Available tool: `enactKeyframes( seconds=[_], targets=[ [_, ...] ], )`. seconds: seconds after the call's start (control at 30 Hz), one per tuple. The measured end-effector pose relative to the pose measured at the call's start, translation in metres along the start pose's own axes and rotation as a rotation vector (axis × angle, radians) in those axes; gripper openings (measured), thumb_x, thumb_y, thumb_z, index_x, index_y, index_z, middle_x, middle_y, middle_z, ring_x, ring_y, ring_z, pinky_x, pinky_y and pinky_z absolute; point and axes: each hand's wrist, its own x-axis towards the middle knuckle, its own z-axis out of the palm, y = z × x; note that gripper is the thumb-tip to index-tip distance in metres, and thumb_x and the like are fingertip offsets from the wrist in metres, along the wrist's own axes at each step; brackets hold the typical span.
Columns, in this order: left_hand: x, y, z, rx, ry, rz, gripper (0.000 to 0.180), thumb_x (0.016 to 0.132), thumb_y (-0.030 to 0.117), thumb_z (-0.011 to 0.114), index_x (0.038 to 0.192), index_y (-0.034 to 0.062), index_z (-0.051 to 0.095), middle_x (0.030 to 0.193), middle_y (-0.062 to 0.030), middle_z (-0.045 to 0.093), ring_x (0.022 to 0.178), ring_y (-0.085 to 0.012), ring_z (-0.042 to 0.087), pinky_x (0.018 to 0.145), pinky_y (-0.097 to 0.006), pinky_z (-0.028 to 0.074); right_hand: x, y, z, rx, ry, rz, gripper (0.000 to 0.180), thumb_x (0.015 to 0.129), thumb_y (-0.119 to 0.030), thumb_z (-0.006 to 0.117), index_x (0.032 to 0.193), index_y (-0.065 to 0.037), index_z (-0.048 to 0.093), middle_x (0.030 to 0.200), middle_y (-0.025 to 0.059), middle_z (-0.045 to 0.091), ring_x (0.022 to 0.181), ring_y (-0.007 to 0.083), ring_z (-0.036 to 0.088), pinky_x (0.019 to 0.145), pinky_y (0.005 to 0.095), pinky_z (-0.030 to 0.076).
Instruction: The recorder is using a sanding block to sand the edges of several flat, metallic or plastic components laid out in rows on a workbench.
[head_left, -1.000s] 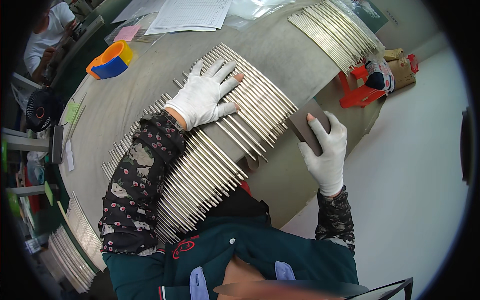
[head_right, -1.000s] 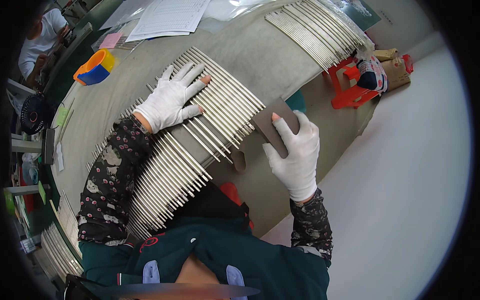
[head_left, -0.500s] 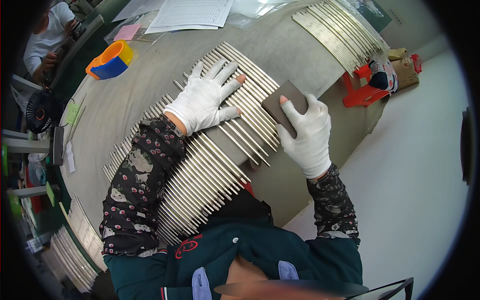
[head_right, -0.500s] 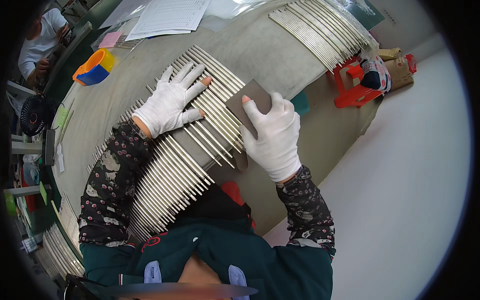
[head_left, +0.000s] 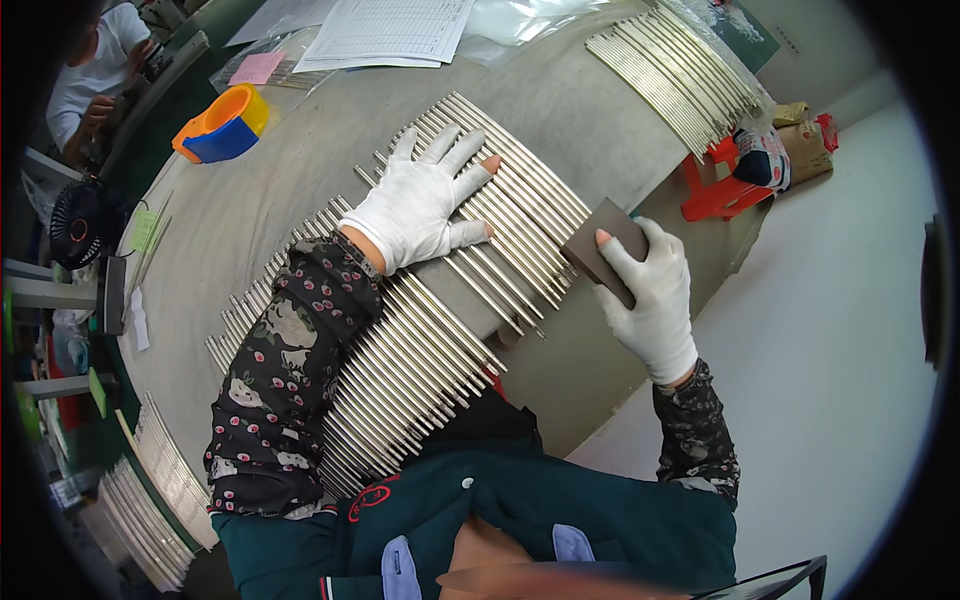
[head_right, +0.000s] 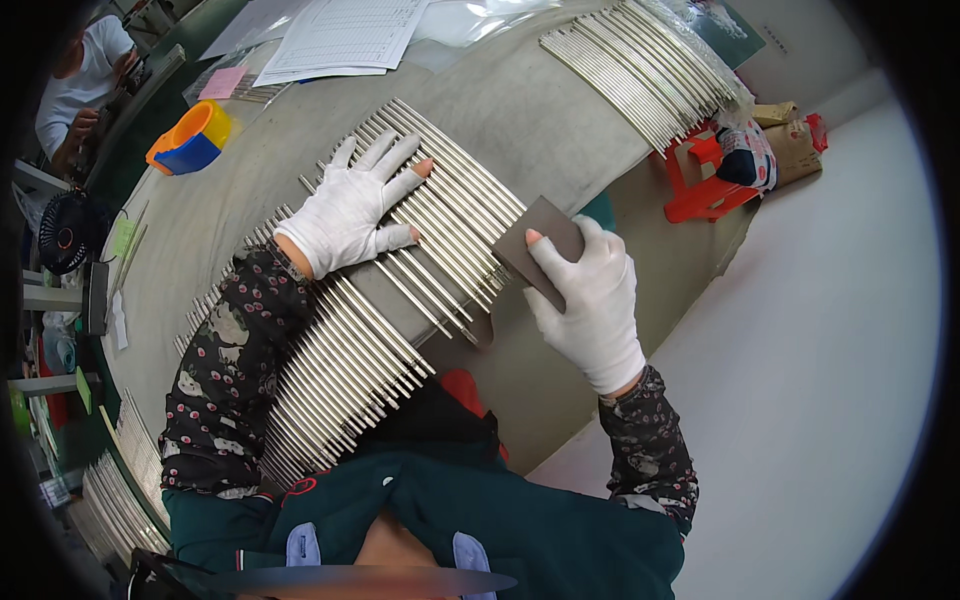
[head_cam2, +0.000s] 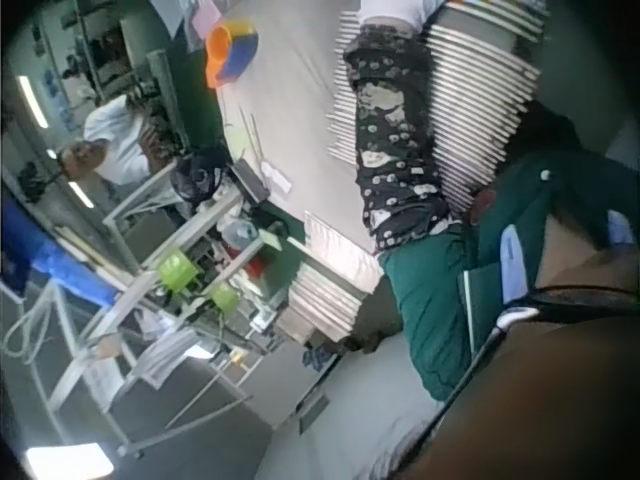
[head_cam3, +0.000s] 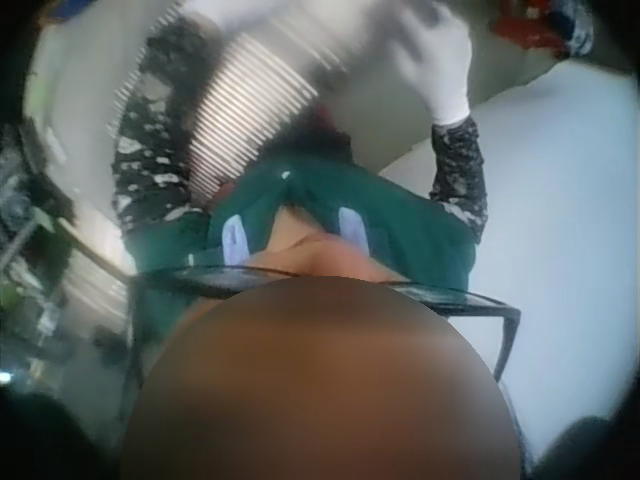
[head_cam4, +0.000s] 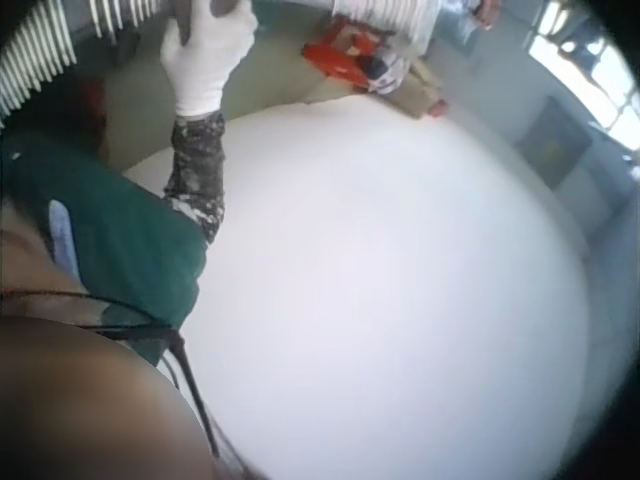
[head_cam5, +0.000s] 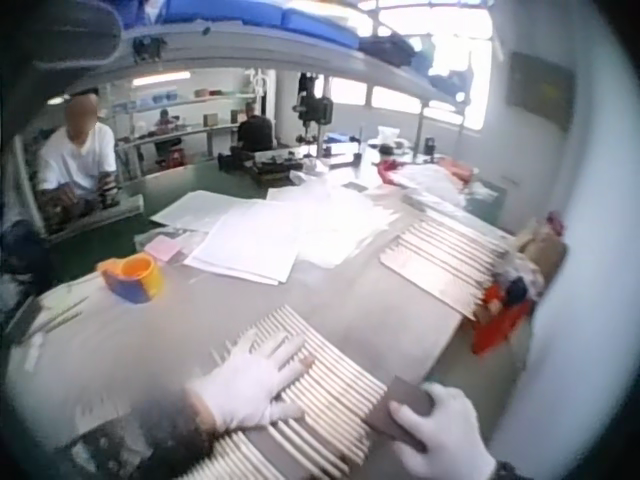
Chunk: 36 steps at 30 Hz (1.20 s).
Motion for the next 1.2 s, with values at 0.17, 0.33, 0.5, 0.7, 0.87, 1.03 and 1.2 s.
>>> enactKeyframes(
  seconds=[0.17, 0.33, 0.5, 0.7, 0.87, 1.03, 1.2],
  targets=[
    [0.000, 0.002, -0.003, 0.011, 0.006, 0.008, 0.076, 0.089, 0.062, 0.047, 0.148, 0.0157, 0.034, 0.153, -0.0184, 0.027, 0.140, -0.0414, 0.026, 0.112, -0.061, 0.018, 0.020, -0.019, 0.009, -0.027, 0.050, 0.027, 0.054, 0.069, -0.019, 0.076, 0.121, -0.017, 0.061, 0.117, 0.0207, 0.051, 0.102, 0.0360, 0.052, 0.083, 0.0430, 0.045],
    [-0.004, 0.002, -0.003, -0.018, -0.001, 0.006, 0.077, 0.089, 0.062, 0.048, 0.147, 0.0140, 0.034, 0.153, -0.0189, 0.028, 0.141, -0.0402, 0.025, 0.112, -0.061, 0.017, -0.002, -0.006, -0.006, 0.008, -0.014, 0.031, 0.056, 0.067, -0.018, 0.077, 0.121, -0.017, 0.061, 0.118, 0.0211, 0.050, 0.102, 0.0368, 0.052, 0.084, 0.0443, 0.045],
    [-0.008, 0.001, -0.004, 0.004, -0.005, -0.023, 0.079, 0.087, 0.063, 0.049, 0.147, 0.0130, 0.035, 0.153, -0.0189, 0.027, 0.141, -0.0400, 0.024, 0.112, -0.061, 0.017, 0.011, -0.020, 0.007, -0.029, 0.017, 0.045, 0.054, 0.068, -0.017, 0.076, 0.120, -0.017, 0.062, 0.120, 0.0205, 0.050, 0.103, 0.0360, 0.051, 0.084, 0.0436, 0.045],
    [-0.002, 0.002, -0.003, -0.009, 0.009, 0.001, 0.077, 0.088, 0.062, 0.048, 0.146, 0.0137, 0.036, 0.153, -0.0182, 0.029, 0.141, -0.0405, 0.024, 0.112, -0.060, 0.017, 0.015, -0.024, 0.008, -0.103, 0.031, 0.039, 0.054, 0.068, -0.018, 0.076, 0.120, -0.018, 0.062, 0.121, 0.0192, 0.049, 0.102, 0.0340, 0.051, 0.083, 0.0425, 0.044],
    [-0.003, -0.002, 0.000, 0.004, -0.001, -0.013, 0.078, 0.089, 0.065, 0.044, 0.147, 0.0137, 0.035, 0.153, -0.0178, 0.027, 0.140, -0.0411, 0.026, 0.112, -0.062, 0.018, -0.006, -0.007, -0.013, -0.044, -0.040, 0.027, 0.055, 0.065, -0.016, 0.076, 0.119, -0.018, 0.063, 0.119, 0.0190, 0.051, 0.103, 0.0360, 0.052, 0.084, 0.0437, 0.045],
    [0.001, -0.002, 0.004, 0.015, 0.039, 0.015, 0.079, 0.089, 0.067, 0.040, 0.146, 0.0128, 0.035, 0.153, -0.0180, 0.027, 0.140, -0.0415, 0.026, 0.111, -0.062, 0.020, -0.040, 0.005, -0.029, 0.003, -0.028, 0.139, 0.056, 0.062, -0.012, 0.077, 0.116, -0.018, 0.064, 0.119, 0.0172, 0.051, 0.104, 0.0356, 0.051, 0.089, 0.0434, 0.044],
    [0.008, 0.000, 0.003, 0.010, 0.024, 0.000, 0.079, 0.090, 0.068, 0.038, 0.147, 0.0139, 0.035, 0.153, -0.0174, 0.027, 0.140, -0.0407, 0.026, 0.111, -0.062, 0.019, -0.049, 0.000, -0.023, 0.032, -0.044, 0.175, 0.055, 0.062, -0.013, 0.077, 0.115, -0.017, 0.064, 0.121, 0.0174, 0.051, 0.104, 0.0350, 0.051, 0.089, 0.0436, 0.044]
  ],
)
